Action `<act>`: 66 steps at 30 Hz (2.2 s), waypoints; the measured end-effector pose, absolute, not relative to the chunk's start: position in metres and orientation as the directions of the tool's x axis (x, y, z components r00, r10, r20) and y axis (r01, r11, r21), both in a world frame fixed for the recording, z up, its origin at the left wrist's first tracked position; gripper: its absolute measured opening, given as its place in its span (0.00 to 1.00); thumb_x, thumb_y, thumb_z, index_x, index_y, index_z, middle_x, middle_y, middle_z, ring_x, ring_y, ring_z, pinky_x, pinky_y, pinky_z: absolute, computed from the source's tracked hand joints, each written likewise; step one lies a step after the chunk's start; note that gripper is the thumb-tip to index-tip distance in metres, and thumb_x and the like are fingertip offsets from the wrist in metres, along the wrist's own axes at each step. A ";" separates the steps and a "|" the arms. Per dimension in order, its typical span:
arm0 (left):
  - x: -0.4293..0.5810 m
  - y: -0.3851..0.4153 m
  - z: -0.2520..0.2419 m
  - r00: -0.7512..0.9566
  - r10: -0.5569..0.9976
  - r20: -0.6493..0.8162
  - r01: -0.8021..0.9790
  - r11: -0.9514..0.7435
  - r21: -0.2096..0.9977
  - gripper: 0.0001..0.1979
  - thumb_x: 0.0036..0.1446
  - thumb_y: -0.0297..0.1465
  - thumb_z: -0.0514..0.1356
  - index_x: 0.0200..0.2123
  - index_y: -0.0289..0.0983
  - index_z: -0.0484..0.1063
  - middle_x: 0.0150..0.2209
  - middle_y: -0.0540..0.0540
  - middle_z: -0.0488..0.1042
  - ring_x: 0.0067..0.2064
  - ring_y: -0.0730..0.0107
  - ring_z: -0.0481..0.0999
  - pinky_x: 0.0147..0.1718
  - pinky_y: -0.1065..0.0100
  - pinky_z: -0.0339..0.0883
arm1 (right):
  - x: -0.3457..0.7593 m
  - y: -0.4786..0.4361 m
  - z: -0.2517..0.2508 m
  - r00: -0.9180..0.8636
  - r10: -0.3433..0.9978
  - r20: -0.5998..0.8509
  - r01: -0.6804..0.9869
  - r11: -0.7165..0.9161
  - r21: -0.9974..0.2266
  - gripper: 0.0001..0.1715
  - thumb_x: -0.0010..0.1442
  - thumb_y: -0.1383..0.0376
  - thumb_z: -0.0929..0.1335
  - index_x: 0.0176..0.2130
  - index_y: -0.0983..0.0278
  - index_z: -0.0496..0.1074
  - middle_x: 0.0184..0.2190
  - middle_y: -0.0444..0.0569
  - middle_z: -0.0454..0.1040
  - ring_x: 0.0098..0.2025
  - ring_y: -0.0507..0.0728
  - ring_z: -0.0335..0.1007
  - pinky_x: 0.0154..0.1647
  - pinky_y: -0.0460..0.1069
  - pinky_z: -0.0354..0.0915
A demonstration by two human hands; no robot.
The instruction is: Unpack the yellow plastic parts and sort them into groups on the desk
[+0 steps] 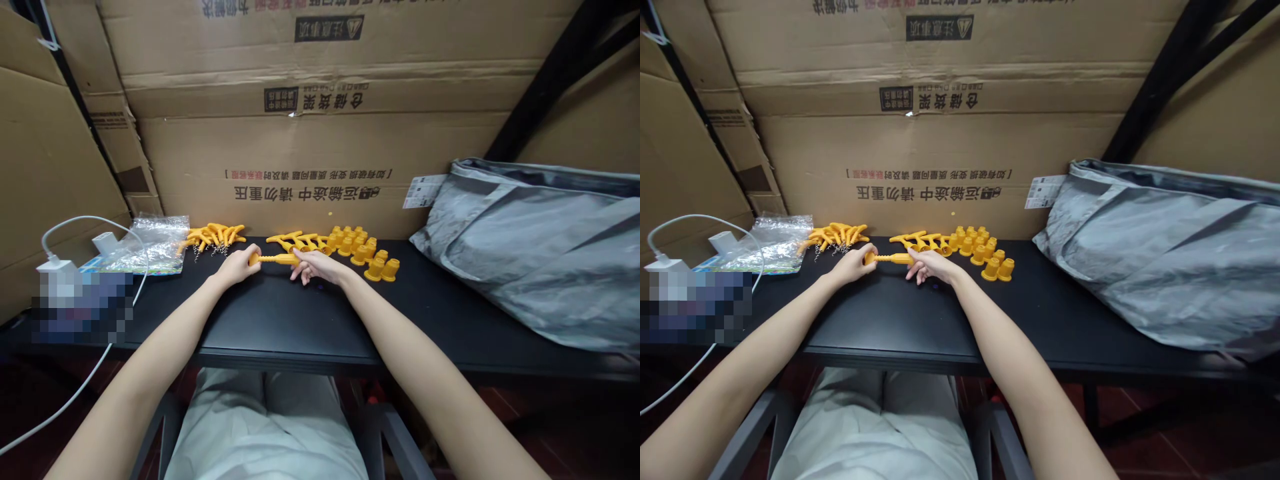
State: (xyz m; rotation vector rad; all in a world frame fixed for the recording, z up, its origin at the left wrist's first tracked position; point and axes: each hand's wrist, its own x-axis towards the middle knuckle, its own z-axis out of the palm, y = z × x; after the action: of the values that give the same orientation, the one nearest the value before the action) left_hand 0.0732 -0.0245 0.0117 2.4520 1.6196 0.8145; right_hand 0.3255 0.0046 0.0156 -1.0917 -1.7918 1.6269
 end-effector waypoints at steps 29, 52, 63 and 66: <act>0.068 -0.021 0.011 0.255 0.895 0.366 0.785 -0.413 0.461 0.10 0.52 0.33 0.56 0.39 0.41 0.67 0.22 0.54 0.68 0.24 0.71 0.66 0.28 0.70 0.57 | 0.314 0.002 0.016 -0.522 0.838 -0.162 0.249 -0.032 -0.968 0.30 0.64 0.44 0.59 0.34 0.67 0.71 0.22 0.52 0.77 0.14 0.48 0.65 0.12 0.41 0.59; 0.072 -0.023 0.011 0.259 0.875 0.409 0.810 -0.427 0.402 0.10 0.52 0.33 0.57 0.39 0.41 0.68 0.22 0.55 0.64 0.23 0.72 0.63 0.26 0.71 0.55 | 0.310 -0.005 0.022 -0.384 0.923 -0.019 0.186 0.058 -0.981 0.23 0.62 0.51 0.66 0.28 0.67 0.68 0.17 0.48 0.74 0.14 0.48 0.65 0.13 0.41 0.58; 0.074 -0.024 0.012 0.265 0.868 0.420 0.820 -0.432 0.376 0.10 0.52 0.33 0.56 0.40 0.41 0.68 0.23 0.54 0.65 0.24 0.72 0.63 0.26 0.71 0.55 | 0.305 0.000 0.015 -0.329 0.939 -0.098 0.214 -0.027 -0.977 0.29 0.64 0.46 0.62 0.26 0.66 0.69 0.14 0.48 0.72 0.13 0.48 0.64 0.11 0.40 0.56; 0.074 -0.024 0.012 0.268 0.870 0.413 0.826 -0.428 0.366 0.10 0.52 0.33 0.56 0.40 0.41 0.68 0.23 0.54 0.65 0.24 0.72 0.63 0.26 0.71 0.54 | 0.304 0.001 0.014 -0.330 0.933 -0.145 0.203 -0.080 -0.976 0.29 0.63 0.45 0.62 0.28 0.66 0.69 0.15 0.49 0.72 0.13 0.49 0.64 0.11 0.41 0.57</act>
State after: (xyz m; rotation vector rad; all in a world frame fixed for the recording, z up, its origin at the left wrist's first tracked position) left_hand 0.0736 -0.0241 0.0119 2.4389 1.6351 0.8755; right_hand 0.3044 0.0006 0.0136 -1.2513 -1.5565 1.4625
